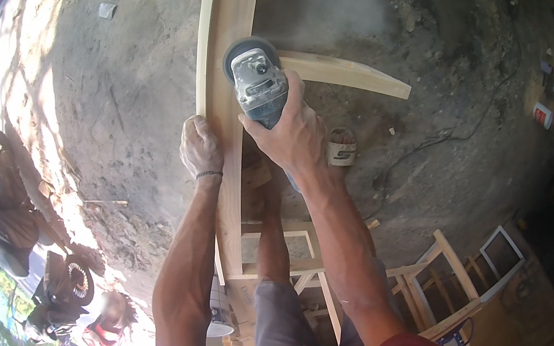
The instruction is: The person uses a power sander to smooth the surfaces and edges of a wooden table frame, moving the tool across various parts of the structure before picking it up and turning it around.
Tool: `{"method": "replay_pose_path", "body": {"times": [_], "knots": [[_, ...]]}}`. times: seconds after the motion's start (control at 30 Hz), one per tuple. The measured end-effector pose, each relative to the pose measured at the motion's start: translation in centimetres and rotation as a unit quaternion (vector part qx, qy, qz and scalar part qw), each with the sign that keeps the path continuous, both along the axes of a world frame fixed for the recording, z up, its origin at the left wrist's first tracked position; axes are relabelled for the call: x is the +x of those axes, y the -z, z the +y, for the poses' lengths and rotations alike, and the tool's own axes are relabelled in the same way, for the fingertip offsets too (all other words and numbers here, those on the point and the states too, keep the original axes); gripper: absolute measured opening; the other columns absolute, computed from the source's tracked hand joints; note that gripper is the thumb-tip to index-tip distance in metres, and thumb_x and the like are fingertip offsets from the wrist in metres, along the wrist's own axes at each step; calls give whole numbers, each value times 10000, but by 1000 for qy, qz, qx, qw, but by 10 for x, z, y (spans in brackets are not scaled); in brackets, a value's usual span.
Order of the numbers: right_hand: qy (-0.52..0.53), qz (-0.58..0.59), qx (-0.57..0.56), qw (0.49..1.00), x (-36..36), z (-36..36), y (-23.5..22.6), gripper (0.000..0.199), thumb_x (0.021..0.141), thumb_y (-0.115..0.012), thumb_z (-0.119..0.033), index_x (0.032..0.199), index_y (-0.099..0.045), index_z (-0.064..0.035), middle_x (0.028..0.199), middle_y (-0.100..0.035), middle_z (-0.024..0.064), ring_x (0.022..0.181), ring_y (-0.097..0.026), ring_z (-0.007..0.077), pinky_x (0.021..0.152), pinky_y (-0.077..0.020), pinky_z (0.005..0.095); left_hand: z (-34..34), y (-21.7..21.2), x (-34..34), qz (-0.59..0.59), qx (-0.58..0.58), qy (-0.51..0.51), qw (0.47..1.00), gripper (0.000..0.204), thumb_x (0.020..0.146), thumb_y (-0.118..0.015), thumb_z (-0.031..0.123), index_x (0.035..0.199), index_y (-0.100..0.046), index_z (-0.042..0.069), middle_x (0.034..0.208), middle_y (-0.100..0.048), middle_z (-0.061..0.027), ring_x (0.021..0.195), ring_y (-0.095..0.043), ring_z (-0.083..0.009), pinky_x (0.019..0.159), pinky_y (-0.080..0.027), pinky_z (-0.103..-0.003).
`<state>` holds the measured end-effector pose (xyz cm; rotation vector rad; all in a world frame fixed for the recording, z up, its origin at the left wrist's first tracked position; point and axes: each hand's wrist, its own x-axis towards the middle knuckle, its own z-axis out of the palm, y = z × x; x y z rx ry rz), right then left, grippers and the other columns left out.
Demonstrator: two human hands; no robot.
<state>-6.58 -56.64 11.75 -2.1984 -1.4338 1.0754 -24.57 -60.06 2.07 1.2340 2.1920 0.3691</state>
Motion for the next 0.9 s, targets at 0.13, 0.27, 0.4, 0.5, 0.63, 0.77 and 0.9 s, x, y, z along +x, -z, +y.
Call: {"method": "replay_pose_path", "body": {"times": [0.13, 0.27, 0.4, 0.5, 0.63, 0.77, 0.9], "knots": [[43, -11, -19, 999, 7, 5, -3, 931, 797, -852, -424, 1465, -321, -54, 1117, -699, 288, 984, -709, 482, 863, -554, 561, -3, 4, -2, 9, 30, 2, 1000, 534, 1069, -378, 515, 1077, -681, 76, 972, -710, -210, 926, -675, -434, 816, -501, -517], [46, 8, -19, 999, 7, -3, -3, 922, 797, -852, -418, 1463, -327, -55, 1138, -689, 297, 1004, -709, 474, 872, -556, 553, -2, 2, 0, 21, 24, 3, 999, 520, 1069, -379, 504, 1080, -680, 79, 972, -710, -206, 929, -674, -432, 819, -501, -516], [-4, -9, 12, 1000, -7, -1, 2, 936, 794, -859, -402, 1474, -318, -53, 1139, -692, 283, 997, -701, 491, 869, -556, 550, -1, 0, 3, 16, 29, -3, 999, 505, 1069, -381, 494, 1080, -679, 85, 966, -711, -202, 921, -675, -432, 812, -503, -516], [21, -1, 11, 1000, 0, 2, 0, 948, 791, -864, -391, 1482, -307, -59, 1137, -692, 280, 990, -700, 494, 867, -555, 552, -2, 2, 1, 10, 21, -2, 1000, 493, 1068, -389, 485, 1077, -679, 86, 967, -713, -202, 916, -676, -432, 806, -504, -519], [11, -1, -1, 1000, -2, 3, -4, 937, 795, -860, -390, 1481, -313, -60, 1141, -696, 278, 974, -709, 489, 855, -562, 547, -3, 6, -3, 25, 27, 0, 999, 482, 1070, -397, 473, 1075, -678, 81, 955, -711, -204, 903, -674, -431, 796, -501, -522], [-12, -2, 21, 1000, -13, 7, 0, 922, 790, -865, -386, 1464, -332, -51, 1115, -701, 276, 982, -710, 488, 854, -564, 546, -1, 1, 1, 11, -1, 1, 1000, 473, 1063, -418, 471, 1101, -671, 73, 1003, -717, -200, 941, -679, -424, 836, -511, -515], [48, 14, 12, 999, -8, 9, 0, 906, 790, -867, -362, 1474, -341, -84, 1156, -691, 269, 998, -715, 462, 871, -565, 530, -2, 2, -2, 2, -12, 4, 1000, 472, 1060, -430, 473, 1120, -666, 69, 1039, -720, -194, 971, -681, -417, 862, -517, -511]]}}
